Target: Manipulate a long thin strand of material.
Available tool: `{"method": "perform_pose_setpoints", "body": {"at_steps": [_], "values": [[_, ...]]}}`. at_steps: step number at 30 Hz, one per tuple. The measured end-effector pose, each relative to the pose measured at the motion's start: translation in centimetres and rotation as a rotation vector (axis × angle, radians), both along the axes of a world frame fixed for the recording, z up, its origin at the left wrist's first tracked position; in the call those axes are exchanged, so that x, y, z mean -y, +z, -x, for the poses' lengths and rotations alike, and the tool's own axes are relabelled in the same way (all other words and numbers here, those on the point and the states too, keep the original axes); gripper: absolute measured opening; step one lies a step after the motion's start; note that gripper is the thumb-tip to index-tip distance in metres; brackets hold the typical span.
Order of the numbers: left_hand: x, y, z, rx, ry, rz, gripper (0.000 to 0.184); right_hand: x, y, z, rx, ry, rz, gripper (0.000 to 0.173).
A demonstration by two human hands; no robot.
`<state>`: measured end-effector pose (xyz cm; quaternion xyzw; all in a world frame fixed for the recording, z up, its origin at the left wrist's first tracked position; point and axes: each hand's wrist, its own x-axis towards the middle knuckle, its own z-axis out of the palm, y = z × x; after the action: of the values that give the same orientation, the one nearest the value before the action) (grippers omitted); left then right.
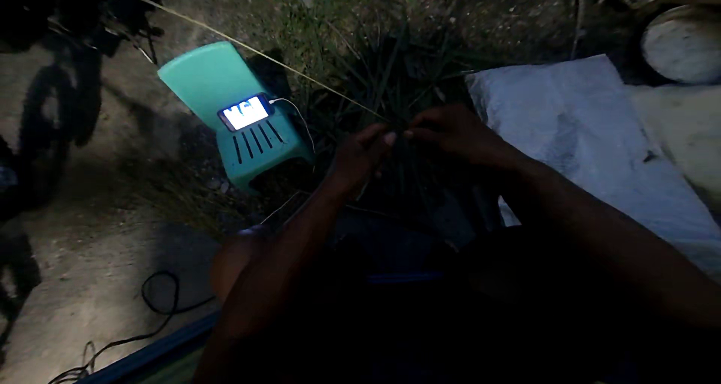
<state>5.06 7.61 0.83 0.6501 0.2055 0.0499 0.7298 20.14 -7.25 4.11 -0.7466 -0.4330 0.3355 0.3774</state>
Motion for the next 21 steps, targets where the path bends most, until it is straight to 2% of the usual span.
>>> {"method": "perform_pose_setpoints", "body": {"at_steps": [5,10,12,16,21], "values": [[-3.4,0.1,0.3,0.092,0.252,0.047,0.035,1.2,0.4,-0.8,0.059,-0.012,0.038,0.019],[-0.5,0.2,0.1,0.064,0.045,0.003,0.030,0.8,0.2,-0.7,0.123,0.025,-0.026,0.020],[-1.1,0.5,0.1,0.018,0.097,0.024,0.030,0.8,0.2,-0.9,0.124,0.052,-0.005,0.021],[-2.9,0.0,0.0,0.101,0.223,0.061,0.032,1.1,0.5,-0.9,0.064,0.028,0.037,0.023],[0.1,0.0,-0.1,0.024,0.009,-0.037,0.034,0.6,0.4,-0.4,-0.094,0.006,0.038,0.026]]}}
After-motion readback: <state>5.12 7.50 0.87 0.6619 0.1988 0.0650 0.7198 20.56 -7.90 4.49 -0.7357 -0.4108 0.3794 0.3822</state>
